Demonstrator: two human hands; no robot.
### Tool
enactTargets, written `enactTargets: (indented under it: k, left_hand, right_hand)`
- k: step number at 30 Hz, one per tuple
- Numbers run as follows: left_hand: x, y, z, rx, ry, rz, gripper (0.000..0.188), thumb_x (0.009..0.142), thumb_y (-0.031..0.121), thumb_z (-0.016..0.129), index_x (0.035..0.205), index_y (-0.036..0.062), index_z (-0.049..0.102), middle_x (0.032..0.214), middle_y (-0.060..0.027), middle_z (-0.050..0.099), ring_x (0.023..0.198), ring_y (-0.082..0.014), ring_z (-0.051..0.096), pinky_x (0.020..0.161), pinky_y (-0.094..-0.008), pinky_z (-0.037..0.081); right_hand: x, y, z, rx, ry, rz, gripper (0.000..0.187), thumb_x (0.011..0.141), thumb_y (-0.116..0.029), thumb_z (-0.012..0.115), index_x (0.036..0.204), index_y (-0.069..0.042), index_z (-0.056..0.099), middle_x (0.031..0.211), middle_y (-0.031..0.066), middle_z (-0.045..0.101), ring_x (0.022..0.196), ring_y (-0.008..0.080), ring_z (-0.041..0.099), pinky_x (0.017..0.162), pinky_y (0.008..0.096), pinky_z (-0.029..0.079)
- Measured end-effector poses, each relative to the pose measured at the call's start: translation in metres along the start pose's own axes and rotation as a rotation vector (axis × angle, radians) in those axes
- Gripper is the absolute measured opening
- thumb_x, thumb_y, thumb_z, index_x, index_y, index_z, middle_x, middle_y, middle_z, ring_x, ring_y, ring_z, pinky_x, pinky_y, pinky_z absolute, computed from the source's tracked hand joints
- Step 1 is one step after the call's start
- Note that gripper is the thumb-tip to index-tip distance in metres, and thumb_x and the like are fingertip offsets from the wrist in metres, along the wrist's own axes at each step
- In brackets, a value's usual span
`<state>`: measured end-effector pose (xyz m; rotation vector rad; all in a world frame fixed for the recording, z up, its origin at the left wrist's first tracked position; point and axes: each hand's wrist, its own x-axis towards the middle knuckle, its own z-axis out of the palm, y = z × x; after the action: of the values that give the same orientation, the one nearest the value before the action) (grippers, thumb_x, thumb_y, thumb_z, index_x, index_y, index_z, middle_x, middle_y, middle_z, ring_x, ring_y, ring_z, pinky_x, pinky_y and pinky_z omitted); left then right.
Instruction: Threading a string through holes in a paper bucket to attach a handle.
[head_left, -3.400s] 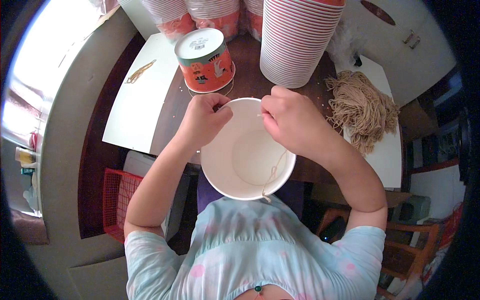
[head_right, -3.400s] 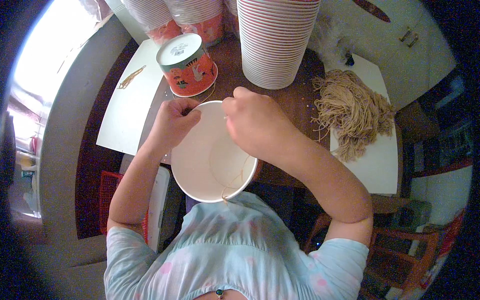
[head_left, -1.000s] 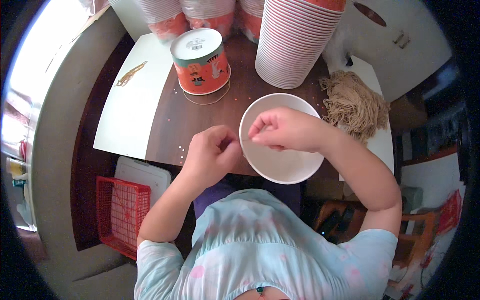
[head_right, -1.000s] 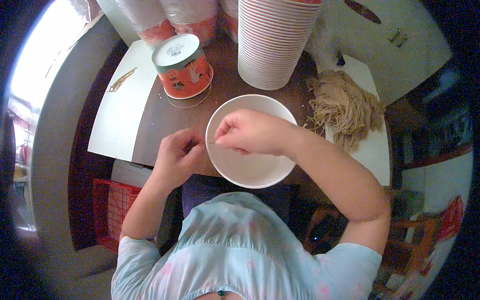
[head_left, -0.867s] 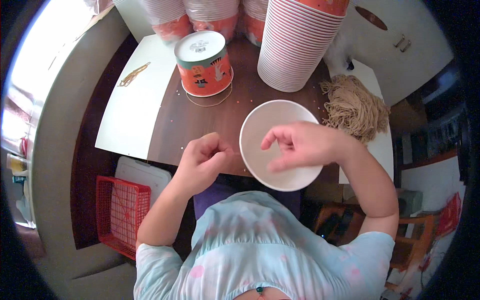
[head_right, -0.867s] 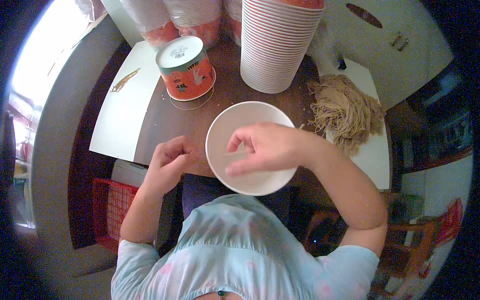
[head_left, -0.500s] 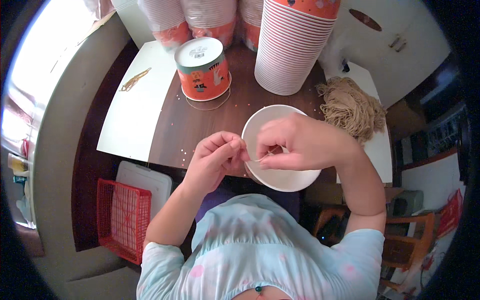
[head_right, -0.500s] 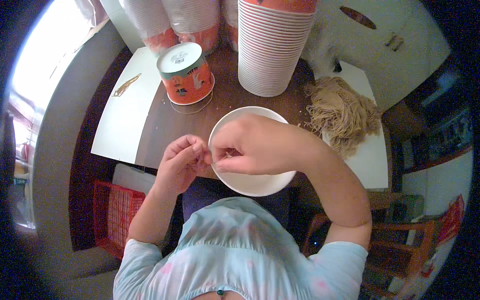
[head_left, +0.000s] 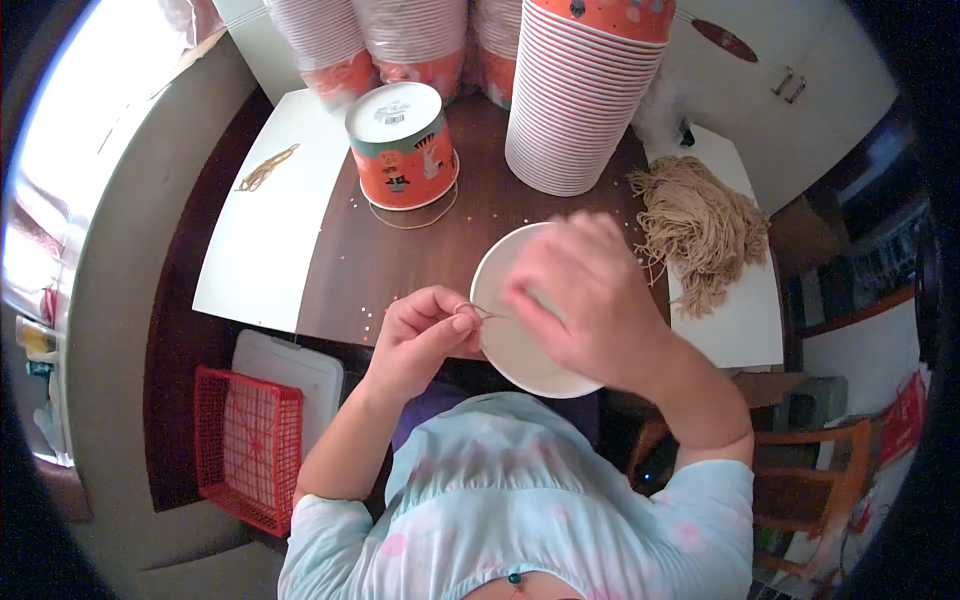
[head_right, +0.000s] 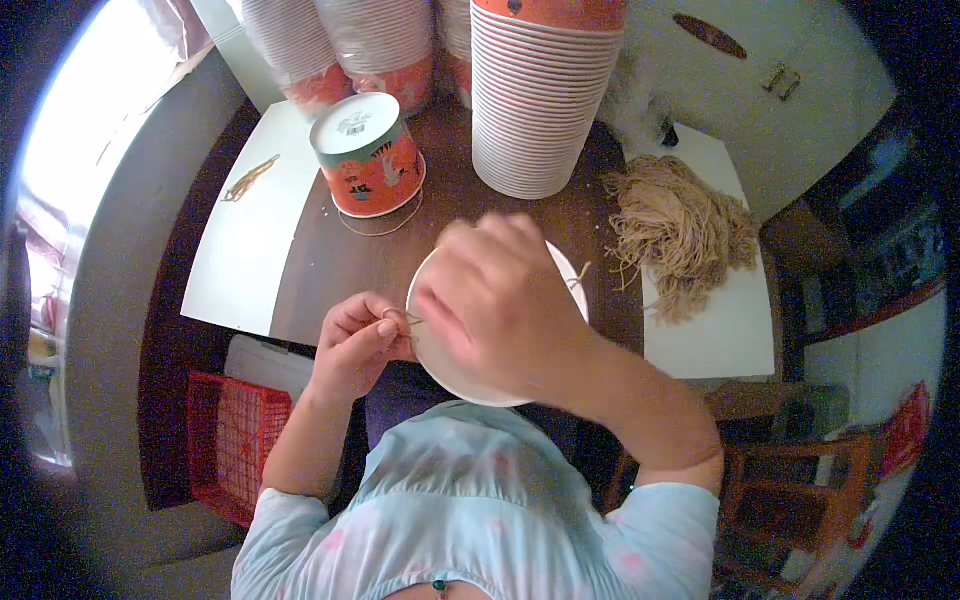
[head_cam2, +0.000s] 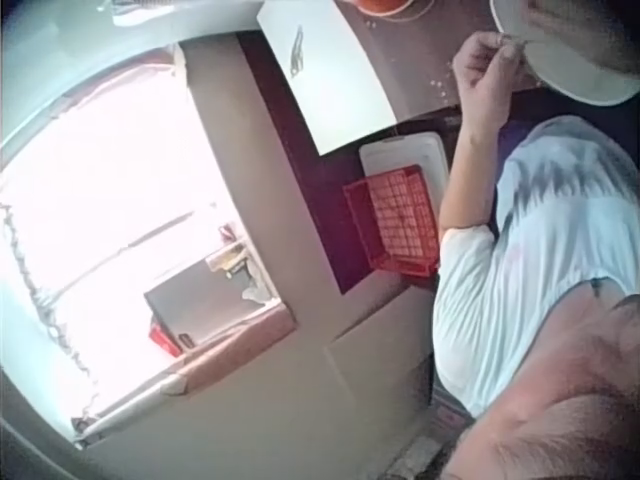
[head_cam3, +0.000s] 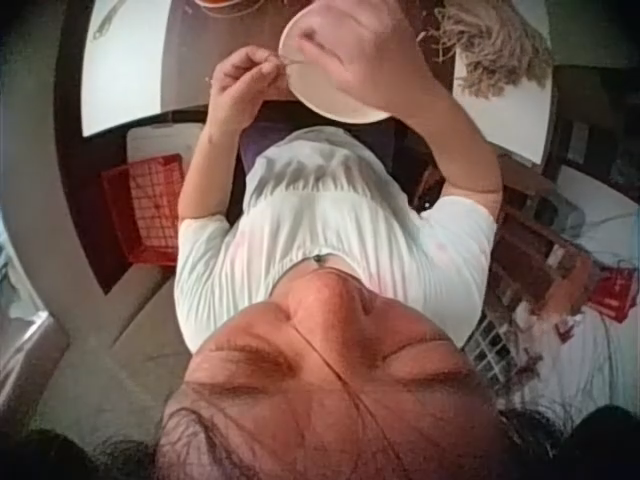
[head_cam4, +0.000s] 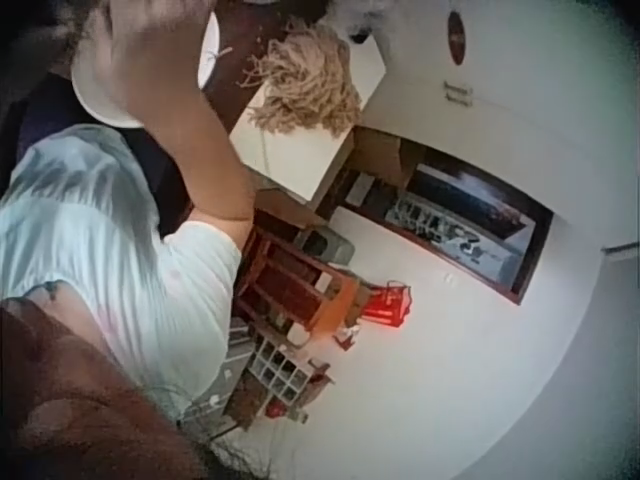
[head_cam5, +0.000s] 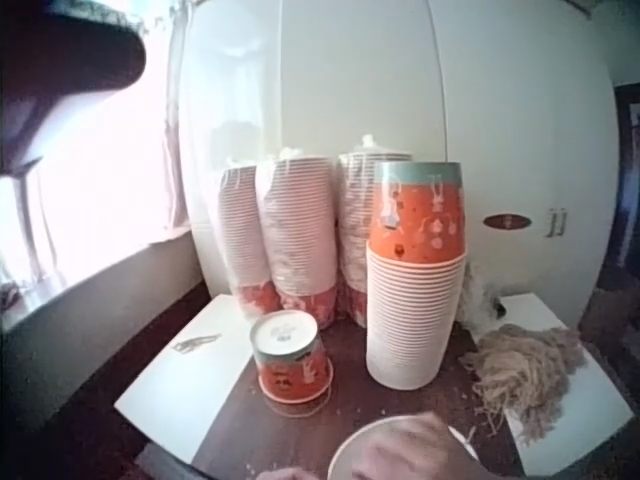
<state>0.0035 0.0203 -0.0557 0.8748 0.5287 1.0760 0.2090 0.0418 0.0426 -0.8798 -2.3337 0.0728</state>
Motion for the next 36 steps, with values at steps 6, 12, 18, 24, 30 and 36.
enactTargets:
  k: [6,12,18,24,30,36]
  left_hand:
    - [0.008,-0.002,0.006,-0.072,-0.047,-0.045,0.008,0.093,0.010,0.057,0.094,0.0021,0.058,0.086,-0.0044,0.063,0.076,-0.0104,0.062,0.069,-0.0256,0.054]
    - [0.012,-0.004,0.006,-0.095,-0.097,-0.024,0.009,0.093,0.011,0.056,0.094,0.0020,0.057,0.086,-0.0046,0.062,0.074,-0.0110,0.062,0.068,-0.0254,0.054]
    - [0.012,-0.003,0.004,-0.138,-0.072,-0.074,0.008,0.093,0.011,0.056,0.093,0.0022,0.056,0.085,-0.0044,0.062,0.072,-0.0111,0.062,0.067,-0.0253,0.053]
    - [0.013,0.000,0.008,-0.135,-0.096,-0.099,0.008,0.092,0.010,0.057,0.092,0.0022,0.056,0.086,-0.0044,0.062,0.072,-0.0112,0.061,0.067,-0.0247,0.053]
    - [0.005,0.001,0.006,0.043,-0.103,0.003,0.009,0.086,-0.002,0.062,0.093,0.0007,0.057,0.089,-0.0041,0.063,0.077,-0.0092,0.062,0.071,-0.0232,0.052]
    - [-0.020,0.003,0.029,0.621,-0.001,0.266,0.011,0.082,-0.009,0.062,0.088,-0.0015,0.059,0.090,-0.0059,0.063,0.080,-0.0081,0.060,0.070,-0.0225,0.050]
  right_hand:
    - [-0.028,0.002,0.022,0.183,-0.067,0.100,0.022,0.067,-0.008,0.073,0.087,-0.007,0.063,0.089,0.0055,0.058,0.082,0.0251,0.057,0.074,0.0385,0.040]
    - [-0.026,-0.003,0.021,0.043,-0.024,0.056,0.023,0.066,-0.008,0.073,0.086,-0.010,0.062,0.089,0.0047,0.056,0.082,0.0237,0.055,0.074,0.0387,0.039]
    - [-0.032,-0.008,0.015,0.094,0.036,0.017,0.023,0.064,-0.007,0.072,0.083,-0.011,0.059,0.090,0.0038,0.054,0.080,0.0234,0.053,0.075,0.0382,0.038]
    - [-0.030,-0.002,0.026,0.054,0.028,0.057,0.019,0.064,-0.007,0.072,0.078,-0.011,0.060,0.088,0.0033,0.054,0.078,0.0225,0.053,0.075,0.0369,0.038]
    - [-0.032,-0.016,0.017,0.056,-0.012,0.061,0.017,0.067,-0.003,0.071,0.082,-0.008,0.063,0.078,0.0033,0.055,0.072,0.0233,0.055,0.069,0.0363,0.042]
    - [-0.053,-0.059,0.018,0.166,-0.015,0.248,0.017,0.075,-0.001,0.071,0.087,-0.005,0.061,0.074,0.0089,0.058,0.061,0.0254,0.061,0.052,0.0352,0.050]
